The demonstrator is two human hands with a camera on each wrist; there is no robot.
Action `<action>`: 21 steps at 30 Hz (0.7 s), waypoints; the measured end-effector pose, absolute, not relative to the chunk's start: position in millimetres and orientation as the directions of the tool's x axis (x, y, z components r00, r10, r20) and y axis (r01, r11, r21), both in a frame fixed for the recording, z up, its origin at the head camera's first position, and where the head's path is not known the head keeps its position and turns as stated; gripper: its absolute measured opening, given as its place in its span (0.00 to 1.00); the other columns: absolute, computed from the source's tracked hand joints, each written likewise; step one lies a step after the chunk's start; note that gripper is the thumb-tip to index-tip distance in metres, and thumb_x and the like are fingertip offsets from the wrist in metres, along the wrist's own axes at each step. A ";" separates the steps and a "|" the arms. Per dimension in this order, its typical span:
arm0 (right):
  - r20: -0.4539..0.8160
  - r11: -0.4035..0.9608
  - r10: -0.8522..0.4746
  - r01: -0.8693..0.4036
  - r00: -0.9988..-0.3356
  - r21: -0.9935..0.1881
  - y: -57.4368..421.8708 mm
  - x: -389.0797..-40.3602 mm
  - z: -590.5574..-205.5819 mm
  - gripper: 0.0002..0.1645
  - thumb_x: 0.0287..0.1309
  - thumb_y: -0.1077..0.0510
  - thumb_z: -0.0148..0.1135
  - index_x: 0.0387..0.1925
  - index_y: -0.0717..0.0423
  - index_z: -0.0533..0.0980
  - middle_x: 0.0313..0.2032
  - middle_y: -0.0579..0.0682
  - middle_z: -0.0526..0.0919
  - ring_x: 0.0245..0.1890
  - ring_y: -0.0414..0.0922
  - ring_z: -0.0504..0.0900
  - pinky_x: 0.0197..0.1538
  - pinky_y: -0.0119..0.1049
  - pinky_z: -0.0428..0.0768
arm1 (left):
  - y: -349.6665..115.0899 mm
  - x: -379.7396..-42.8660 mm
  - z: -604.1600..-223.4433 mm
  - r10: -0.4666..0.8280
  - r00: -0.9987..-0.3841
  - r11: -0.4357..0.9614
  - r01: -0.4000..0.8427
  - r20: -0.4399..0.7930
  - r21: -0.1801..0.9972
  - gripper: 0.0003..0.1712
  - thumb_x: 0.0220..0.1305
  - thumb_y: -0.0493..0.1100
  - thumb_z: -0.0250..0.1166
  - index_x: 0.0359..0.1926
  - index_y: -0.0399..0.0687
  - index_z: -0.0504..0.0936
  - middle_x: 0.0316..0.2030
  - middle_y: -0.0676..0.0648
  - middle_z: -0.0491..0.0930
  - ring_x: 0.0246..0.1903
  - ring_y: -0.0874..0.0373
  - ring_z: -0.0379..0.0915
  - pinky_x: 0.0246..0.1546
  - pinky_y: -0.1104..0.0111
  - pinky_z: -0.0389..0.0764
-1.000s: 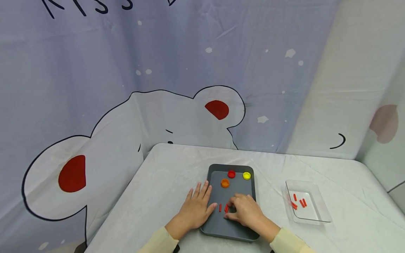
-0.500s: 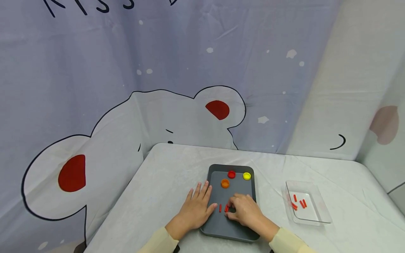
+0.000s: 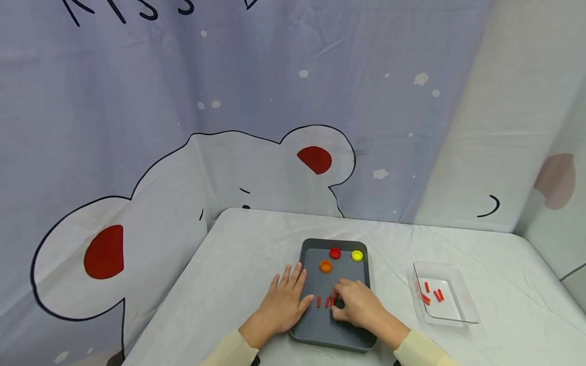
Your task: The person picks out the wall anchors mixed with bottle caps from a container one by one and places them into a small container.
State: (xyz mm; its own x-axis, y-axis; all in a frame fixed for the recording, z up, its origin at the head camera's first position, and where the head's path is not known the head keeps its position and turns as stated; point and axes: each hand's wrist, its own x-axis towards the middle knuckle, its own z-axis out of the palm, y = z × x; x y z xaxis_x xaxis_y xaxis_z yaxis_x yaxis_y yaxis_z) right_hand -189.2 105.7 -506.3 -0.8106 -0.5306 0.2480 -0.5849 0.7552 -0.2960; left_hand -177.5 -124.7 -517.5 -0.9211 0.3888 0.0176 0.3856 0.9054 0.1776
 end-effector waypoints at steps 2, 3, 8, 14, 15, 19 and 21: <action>0.285 0.733 -0.532 -0.602 -0.797 -0.316 111.0 -189.2 -505.3 0.11 0.44 0.53 0.76 0.28 0.46 0.80 0.24 0.35 0.71 0.24 0.31 0.67 0.34 0.38 0.73 | -124.6 -177.3 -518.8 0.389 -0.921 0.906 0.385 0.018 0.175 0.41 0.79 0.65 0.42 0.80 0.44 0.55 0.80 0.44 0.48 0.79 0.41 0.41 0.73 0.41 0.52; 0.304 0.721 -0.532 -0.611 -0.791 -0.328 113.9 -189.3 -504.9 0.10 0.45 0.53 0.76 0.29 0.46 0.80 0.25 0.35 0.72 0.24 0.31 0.67 0.35 0.38 0.73 | -124.4 -177.1 -519.0 0.388 -0.921 0.907 0.385 0.017 0.171 0.41 0.79 0.65 0.42 0.80 0.44 0.55 0.80 0.44 0.48 0.79 0.41 0.41 0.73 0.41 0.52; 0.368 0.632 -0.509 -0.628 -0.778 -0.453 129.7 -188.3 -504.7 0.10 0.49 0.57 0.76 0.33 0.45 0.82 0.27 0.35 0.73 0.26 0.30 0.70 0.31 0.29 0.72 | -123.9 -175.3 -514.5 0.389 -0.921 0.905 0.384 0.009 0.181 0.41 0.79 0.64 0.43 0.79 0.44 0.55 0.80 0.43 0.48 0.79 0.40 0.41 0.73 0.41 0.52; 0.495 0.487 -0.444 -0.665 -0.747 -0.566 148.9 -187.8 -505.1 0.15 0.46 0.65 0.77 0.34 0.47 0.81 0.25 0.39 0.75 0.23 0.35 0.73 0.27 0.26 0.73 | -123.9 -172.6 -507.8 0.399 -0.917 0.896 0.389 -0.004 0.213 0.39 0.80 0.62 0.44 0.79 0.42 0.56 0.80 0.41 0.49 0.78 0.38 0.42 0.72 0.40 0.52; 0.512 0.465 -0.431 -0.669 -0.744 -0.580 152.2 -187.9 -504.5 0.16 0.46 0.66 0.76 0.34 0.47 0.81 0.25 0.38 0.75 0.23 0.35 0.73 0.27 0.27 0.73 | -123.8 -172.4 -507.4 0.400 -0.917 0.897 0.389 -0.008 0.211 0.40 0.80 0.62 0.44 0.79 0.42 0.56 0.80 0.42 0.49 0.78 0.38 0.42 0.72 0.41 0.52; 0.552 0.413 -0.382 -0.671 -0.741 -0.615 164.8 -187.4 -500.0 0.18 0.45 0.70 0.76 0.35 0.47 0.82 0.24 0.34 0.76 0.22 0.36 0.74 0.24 0.30 0.74 | -123.2 -173.2 -507.1 0.397 -0.918 0.899 0.386 -0.011 0.206 0.40 0.80 0.63 0.43 0.79 0.42 0.55 0.80 0.42 0.48 0.78 0.39 0.42 0.73 0.41 0.52; 0.569 0.405 -0.362 -0.674 -0.739 -0.618 171.0 -186.6 -497.0 0.19 0.45 0.70 0.75 0.36 0.47 0.82 0.23 0.33 0.77 0.22 0.36 0.75 0.25 0.30 0.74 | -122.9 -174.1 -507.7 0.393 -0.919 0.901 0.382 -0.015 0.204 0.40 0.80 0.63 0.43 0.79 0.43 0.55 0.80 0.42 0.48 0.78 0.39 0.41 0.73 0.42 0.51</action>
State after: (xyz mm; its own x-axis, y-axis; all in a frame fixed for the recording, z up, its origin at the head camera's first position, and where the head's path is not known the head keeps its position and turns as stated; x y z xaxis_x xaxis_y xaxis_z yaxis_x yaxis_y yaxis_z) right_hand -186.6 171.0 -497.0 -0.7387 -0.3616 0.5689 -0.6741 0.4047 -0.6180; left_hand -174.1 -122.9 -507.7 -0.9193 0.3933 -0.0155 0.3822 0.9013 0.2038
